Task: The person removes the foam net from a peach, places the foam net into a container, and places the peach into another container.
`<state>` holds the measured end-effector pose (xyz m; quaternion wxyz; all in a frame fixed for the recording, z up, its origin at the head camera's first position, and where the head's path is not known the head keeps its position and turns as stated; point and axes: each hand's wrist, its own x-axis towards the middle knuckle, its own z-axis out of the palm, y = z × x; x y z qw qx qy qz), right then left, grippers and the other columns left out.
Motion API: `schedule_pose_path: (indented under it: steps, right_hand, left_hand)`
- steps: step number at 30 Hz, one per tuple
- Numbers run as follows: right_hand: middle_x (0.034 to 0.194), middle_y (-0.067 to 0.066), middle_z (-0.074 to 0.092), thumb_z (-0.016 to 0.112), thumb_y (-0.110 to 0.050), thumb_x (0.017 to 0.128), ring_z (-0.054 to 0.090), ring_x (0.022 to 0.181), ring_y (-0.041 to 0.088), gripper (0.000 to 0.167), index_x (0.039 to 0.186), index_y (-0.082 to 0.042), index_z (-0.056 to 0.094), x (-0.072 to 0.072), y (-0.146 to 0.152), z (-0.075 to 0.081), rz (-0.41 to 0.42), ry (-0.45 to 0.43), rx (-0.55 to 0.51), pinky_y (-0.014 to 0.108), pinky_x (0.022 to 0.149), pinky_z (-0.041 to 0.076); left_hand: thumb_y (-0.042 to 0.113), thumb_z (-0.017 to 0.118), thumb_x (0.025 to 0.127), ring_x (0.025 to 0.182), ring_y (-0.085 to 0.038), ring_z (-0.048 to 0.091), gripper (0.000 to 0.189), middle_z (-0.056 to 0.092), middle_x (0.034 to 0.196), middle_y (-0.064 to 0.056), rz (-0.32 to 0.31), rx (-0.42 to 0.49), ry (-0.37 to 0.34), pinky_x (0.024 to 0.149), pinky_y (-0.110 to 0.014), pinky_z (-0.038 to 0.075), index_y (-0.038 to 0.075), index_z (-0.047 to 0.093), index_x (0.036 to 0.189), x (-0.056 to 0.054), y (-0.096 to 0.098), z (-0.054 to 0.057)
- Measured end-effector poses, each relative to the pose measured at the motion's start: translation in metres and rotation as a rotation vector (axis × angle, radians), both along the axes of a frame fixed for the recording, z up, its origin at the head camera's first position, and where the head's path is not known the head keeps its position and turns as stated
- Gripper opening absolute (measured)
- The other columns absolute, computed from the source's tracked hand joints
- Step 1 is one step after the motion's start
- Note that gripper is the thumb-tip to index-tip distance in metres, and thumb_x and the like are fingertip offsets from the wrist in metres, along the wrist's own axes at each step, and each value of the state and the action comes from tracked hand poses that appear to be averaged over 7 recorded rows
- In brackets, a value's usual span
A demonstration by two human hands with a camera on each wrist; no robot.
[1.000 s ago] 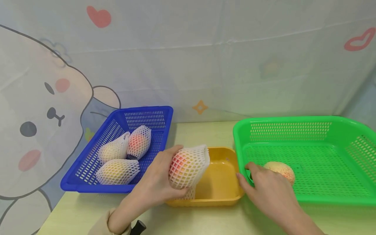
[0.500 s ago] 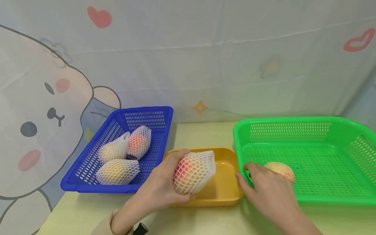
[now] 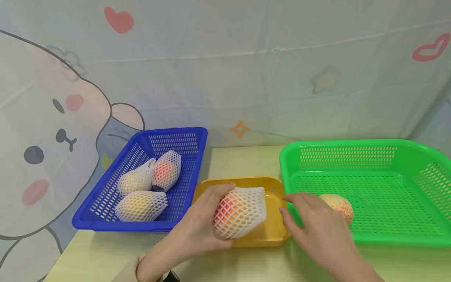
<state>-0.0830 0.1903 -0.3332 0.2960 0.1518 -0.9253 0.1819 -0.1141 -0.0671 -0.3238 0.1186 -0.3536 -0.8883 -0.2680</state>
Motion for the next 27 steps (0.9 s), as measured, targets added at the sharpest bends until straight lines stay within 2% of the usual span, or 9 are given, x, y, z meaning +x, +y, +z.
schedule_pose_path:
  steps: [3,6,10,13,16,20,23,27]
  right_hand:
    - [0.097,-0.006,0.069,0.069,-0.017,0.080,0.065,0.092,0.017,0.022,0.102,-0.016,0.068,-0.0003,-0.0015,-0.0006,0.080,0.113,-0.006,0.036,0.073,0.050]
    - [0.097,-0.006,0.068,0.060,-0.025,0.089,0.063,0.091,0.015,0.017,0.101,-0.016,0.068,-0.0008,-0.0018,-0.0019,0.130,0.170,-0.011,0.032,0.072,0.049]
    - [0.096,-0.008,0.068,0.057,-0.029,0.091,0.063,0.089,0.013,0.019,0.100,-0.017,0.068,-0.0010,-0.0017,-0.0028,0.143,0.173,-0.011,0.028,0.071,0.049]
    - [0.096,-0.008,0.068,0.064,-0.023,0.087,0.062,0.090,0.013,0.015,0.100,-0.017,0.069,-0.0004,-0.0021,-0.0033,0.139,0.163,-0.010,0.027,0.071,0.049]
    - [0.097,-0.009,0.068,0.065,-0.024,0.087,0.062,0.090,0.013,0.015,0.101,-0.017,0.069,0.0001,-0.0028,-0.0032,0.147,0.162,-0.019,0.026,0.072,0.049]
    - [0.097,-0.010,0.067,0.051,-0.042,0.097,0.061,0.091,0.011,0.029,0.100,-0.019,0.069,-0.0006,-0.0044,-0.0017,0.175,0.184,-0.044,0.023,0.076,0.047]
    - [0.097,-0.010,0.067,0.042,-0.050,0.098,0.060,0.093,0.008,0.041,0.099,-0.021,0.070,-0.0010,-0.0060,-0.0008,0.213,0.188,-0.076,0.014,0.082,0.046]
    - [0.095,-0.008,0.067,0.043,-0.049,0.098,0.058,0.093,0.007,0.042,0.096,-0.018,0.072,-0.0007,-0.0081,-0.0003,0.260,0.192,-0.103,0.004,0.091,0.039]
  left_hand:
    - [0.026,0.091,0.054,0.119,-0.018,0.051,0.104,0.050,0.130,-0.004,-0.011,-0.027,-0.012,0.100,-0.036,0.048,0.018,0.035,0.140,0.0010,0.0014,-0.0012]
    - [0.027,0.091,0.055,0.120,-0.017,0.051,0.105,0.049,0.131,-0.004,-0.015,-0.059,-0.019,0.102,-0.035,0.048,0.018,0.033,0.141,0.0022,0.0027,-0.0013]
    - [0.028,0.091,0.055,0.121,-0.017,0.050,0.106,0.048,0.132,-0.003,-0.017,-0.090,-0.004,0.103,-0.034,0.046,0.019,0.031,0.142,0.0031,0.0039,-0.0016]
    - [0.029,0.091,0.054,0.121,-0.017,0.050,0.107,0.048,0.133,-0.003,-0.019,-0.099,0.017,0.103,-0.034,0.047,0.019,0.031,0.143,0.0034,0.0044,-0.0026]
    - [0.029,0.091,0.054,0.121,-0.018,0.050,0.108,0.048,0.133,-0.004,-0.029,-0.098,0.046,0.103,-0.034,0.046,0.017,0.031,0.143,0.0032,0.0052,-0.0038]
    - [0.031,0.091,0.054,0.122,-0.018,0.050,0.110,0.049,0.133,-0.005,-0.032,-0.104,0.072,0.105,-0.033,0.045,0.014,0.030,0.144,0.0031,0.0062,-0.0053]
    - [0.031,0.091,0.053,0.124,-0.018,0.050,0.112,0.049,0.135,-0.006,-0.028,-0.113,0.071,0.107,-0.032,0.043,0.013,0.029,0.145,0.0033,0.0069,-0.0059]
    - [0.032,0.091,0.053,0.125,-0.018,0.049,0.113,0.050,0.135,-0.006,-0.025,-0.120,0.074,0.108,-0.032,0.042,0.010,0.029,0.145,0.0041,0.0073,-0.0065]
